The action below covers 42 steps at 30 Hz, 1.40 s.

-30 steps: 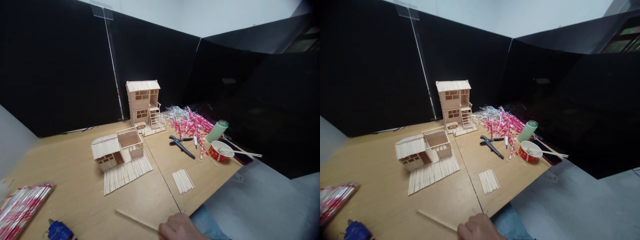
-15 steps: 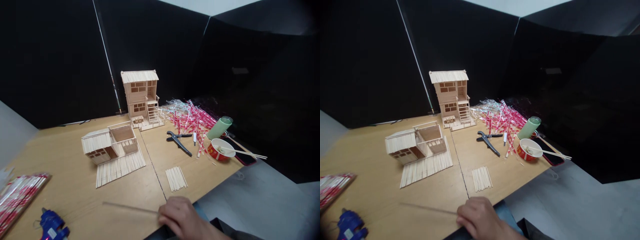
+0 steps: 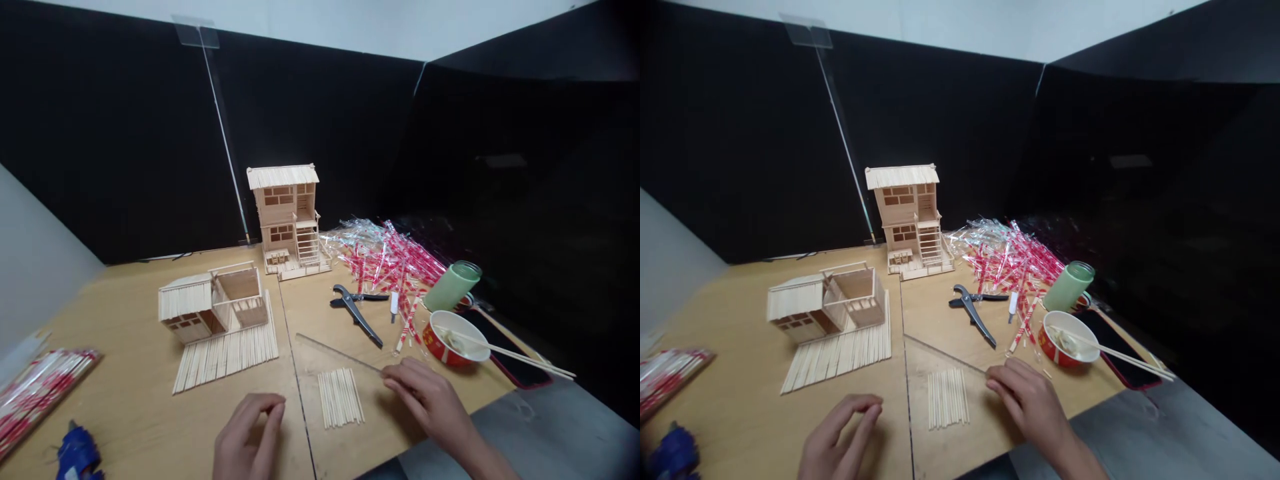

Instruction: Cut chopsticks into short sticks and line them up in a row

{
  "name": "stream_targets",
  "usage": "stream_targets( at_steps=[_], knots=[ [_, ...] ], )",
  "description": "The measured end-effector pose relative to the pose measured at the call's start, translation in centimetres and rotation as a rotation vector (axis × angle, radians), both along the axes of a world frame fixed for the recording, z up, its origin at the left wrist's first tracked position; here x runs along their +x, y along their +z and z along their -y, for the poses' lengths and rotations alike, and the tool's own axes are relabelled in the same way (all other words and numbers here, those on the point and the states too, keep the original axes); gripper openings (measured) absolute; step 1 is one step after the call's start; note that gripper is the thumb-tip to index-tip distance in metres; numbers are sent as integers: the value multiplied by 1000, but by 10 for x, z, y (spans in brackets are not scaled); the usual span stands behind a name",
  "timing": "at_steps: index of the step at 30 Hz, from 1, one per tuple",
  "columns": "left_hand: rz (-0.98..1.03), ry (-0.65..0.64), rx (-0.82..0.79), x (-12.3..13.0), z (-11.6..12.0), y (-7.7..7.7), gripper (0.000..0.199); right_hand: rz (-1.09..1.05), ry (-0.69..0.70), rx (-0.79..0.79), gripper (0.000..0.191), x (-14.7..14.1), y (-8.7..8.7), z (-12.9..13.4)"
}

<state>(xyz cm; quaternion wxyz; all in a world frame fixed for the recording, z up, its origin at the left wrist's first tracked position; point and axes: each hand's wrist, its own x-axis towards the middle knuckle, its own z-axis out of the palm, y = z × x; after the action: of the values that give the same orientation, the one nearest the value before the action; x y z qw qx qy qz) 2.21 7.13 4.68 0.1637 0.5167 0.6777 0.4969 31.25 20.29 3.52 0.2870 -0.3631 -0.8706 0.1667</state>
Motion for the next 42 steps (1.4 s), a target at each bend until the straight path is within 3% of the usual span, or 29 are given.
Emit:
stream_targets(
  at_steps=[5, 10, 17, 21, 26, 34, 42],
  knots=[
    [-59, -87, -86, 3, -18, -11, 21, 84, -83, 112, 25, 21, -33, -20],
    [-144, -106, -192, -5, -28, -24, 20, 177, -137, 87, 27, 30, -56, -32],
    [-224, -204, -322, -7, -55, -17, 18, 303, -159, 33, 20, 26, -51, -37],
    [-227, -233, -311, -5, -84, -11, 19, 215, -158, 44, 20, 24, -53, -38],
    [-146, -260, -259, -2, -110, -21, 28, 45, -106, -40, 19, 27, -52, -43],
    [-162, -314, -299, 9, -107, -34, 12, 34, -38, -79, 20, 31, -41, -53],
    [-144, -411, -330, 5, -102, -35, 16, 12, -51, -78, 16, 33, -46, -48]
  ],
)
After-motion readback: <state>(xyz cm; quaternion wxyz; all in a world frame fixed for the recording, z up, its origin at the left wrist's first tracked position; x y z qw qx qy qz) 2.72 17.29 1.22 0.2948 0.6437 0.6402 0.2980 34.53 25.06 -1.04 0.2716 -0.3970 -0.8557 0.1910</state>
